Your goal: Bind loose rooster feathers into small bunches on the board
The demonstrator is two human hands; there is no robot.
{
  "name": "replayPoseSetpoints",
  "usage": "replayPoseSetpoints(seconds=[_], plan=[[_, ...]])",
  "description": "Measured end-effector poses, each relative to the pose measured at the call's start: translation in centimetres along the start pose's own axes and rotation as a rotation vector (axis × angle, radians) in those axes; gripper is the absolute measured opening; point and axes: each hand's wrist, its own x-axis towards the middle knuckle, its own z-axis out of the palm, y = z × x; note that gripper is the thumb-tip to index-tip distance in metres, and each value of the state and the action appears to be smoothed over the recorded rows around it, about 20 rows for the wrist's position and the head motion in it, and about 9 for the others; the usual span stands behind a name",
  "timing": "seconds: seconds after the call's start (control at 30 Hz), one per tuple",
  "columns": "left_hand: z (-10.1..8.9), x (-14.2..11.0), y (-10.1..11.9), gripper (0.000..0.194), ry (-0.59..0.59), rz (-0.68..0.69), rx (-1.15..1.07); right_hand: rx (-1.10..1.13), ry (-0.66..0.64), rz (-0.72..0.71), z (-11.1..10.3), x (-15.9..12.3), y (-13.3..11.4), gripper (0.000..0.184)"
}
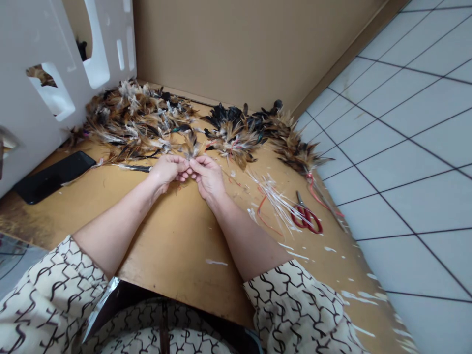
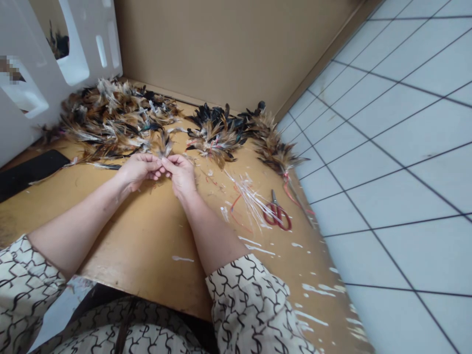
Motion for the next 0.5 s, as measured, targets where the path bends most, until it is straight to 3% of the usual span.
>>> replayPoseSetpoints(seconds=[0.2,0.5], plan=[[-0.2,0.0,0.2,0.028,-0.026,0.007,0.05,-0.018,-0.053,0.022,-0.2,0.0,-0.1,0.031],[-1.7,0.6,0.1,0.019,-0.201,0.029,0.098,-0.027,-0.161,0.068,-0.3,0.0,-0.5,0.035]])
